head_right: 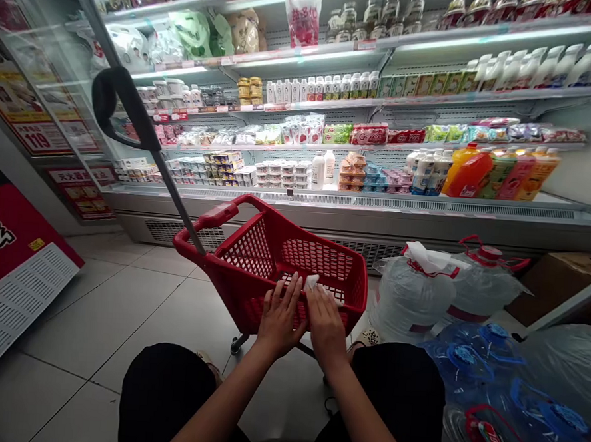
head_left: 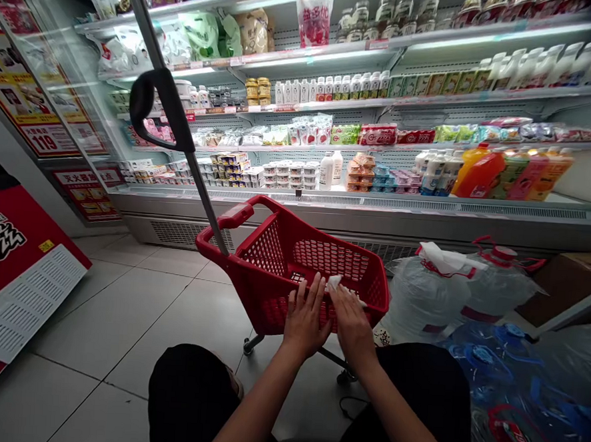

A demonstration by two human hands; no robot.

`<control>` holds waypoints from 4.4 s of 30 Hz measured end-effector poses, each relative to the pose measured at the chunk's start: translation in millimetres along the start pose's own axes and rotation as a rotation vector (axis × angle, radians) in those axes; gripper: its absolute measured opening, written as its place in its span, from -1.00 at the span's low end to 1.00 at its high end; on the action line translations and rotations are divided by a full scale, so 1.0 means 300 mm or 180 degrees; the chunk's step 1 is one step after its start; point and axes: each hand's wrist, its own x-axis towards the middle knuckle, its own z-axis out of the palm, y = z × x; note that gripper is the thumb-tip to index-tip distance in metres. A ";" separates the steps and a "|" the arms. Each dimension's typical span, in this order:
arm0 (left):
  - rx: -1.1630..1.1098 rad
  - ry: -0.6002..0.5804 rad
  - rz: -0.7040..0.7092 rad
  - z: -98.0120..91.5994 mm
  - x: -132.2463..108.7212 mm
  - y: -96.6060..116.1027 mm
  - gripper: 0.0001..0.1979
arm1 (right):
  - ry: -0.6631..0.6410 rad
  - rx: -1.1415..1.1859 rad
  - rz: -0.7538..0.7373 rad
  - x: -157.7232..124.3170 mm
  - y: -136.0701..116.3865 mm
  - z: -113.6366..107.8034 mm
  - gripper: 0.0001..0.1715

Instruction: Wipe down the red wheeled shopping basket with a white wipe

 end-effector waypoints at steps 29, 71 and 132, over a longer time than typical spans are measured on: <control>0.0551 0.0332 -0.0251 -0.050 -0.003 -0.179 -0.19 | -0.0125 0.0232 -0.0233 0.131 -0.094 0.045 -0.06; 0.0307 0.0337 -0.0416 -0.036 0.004 -0.129 -0.23 | -0.0068 -0.0047 -0.0279 0.086 -0.073 0.031 -0.13; 0.0496 0.0594 -0.0336 -0.215 -0.022 -0.372 -0.24 | -0.0274 0.0676 -0.0518 0.158 -0.067 0.033 -0.12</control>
